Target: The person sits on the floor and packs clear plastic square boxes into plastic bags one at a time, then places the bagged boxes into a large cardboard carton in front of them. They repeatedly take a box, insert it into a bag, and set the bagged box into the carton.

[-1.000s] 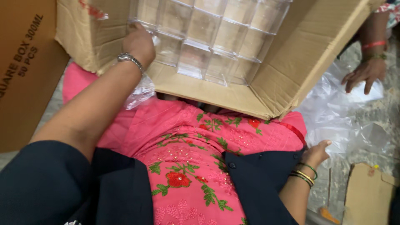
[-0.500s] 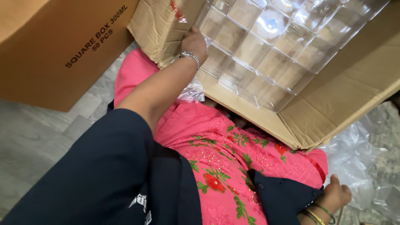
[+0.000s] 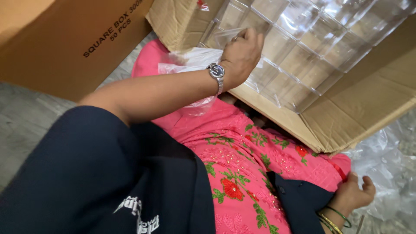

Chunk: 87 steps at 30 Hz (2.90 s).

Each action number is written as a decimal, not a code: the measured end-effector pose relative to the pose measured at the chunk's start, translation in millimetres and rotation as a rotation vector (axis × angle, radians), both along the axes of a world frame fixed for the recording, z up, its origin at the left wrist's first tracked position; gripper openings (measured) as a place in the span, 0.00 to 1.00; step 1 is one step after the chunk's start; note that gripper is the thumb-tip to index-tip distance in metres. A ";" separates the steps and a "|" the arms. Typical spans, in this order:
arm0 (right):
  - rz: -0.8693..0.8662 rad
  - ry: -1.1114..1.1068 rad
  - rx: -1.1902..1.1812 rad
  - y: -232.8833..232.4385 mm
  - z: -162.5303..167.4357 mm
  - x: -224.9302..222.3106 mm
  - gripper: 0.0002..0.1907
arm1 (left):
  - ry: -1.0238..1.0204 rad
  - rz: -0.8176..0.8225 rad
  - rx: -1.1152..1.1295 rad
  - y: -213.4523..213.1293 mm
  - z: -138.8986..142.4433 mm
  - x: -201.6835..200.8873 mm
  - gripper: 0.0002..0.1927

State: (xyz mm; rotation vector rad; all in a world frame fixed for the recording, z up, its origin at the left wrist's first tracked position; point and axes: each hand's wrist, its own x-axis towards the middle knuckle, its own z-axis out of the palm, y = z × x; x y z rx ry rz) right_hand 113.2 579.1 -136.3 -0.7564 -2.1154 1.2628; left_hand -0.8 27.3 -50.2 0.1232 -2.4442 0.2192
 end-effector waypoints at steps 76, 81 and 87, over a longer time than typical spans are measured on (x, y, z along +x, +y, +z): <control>0.717 0.154 0.202 -292.2 89.6 -80.3 0.36 | -0.435 -0.856 1.437 39.5 125.2 118.6 0.27; 1.103 0.212 -0.608 -311.2 146.1 -6.1 0.11 | -0.326 -1.122 1.458 49.5 127.3 133.9 0.20; 1.004 0.220 -0.705 -316.1 180.6 31.5 0.06 | -0.274 -1.103 1.512 44.9 124.1 142.0 0.22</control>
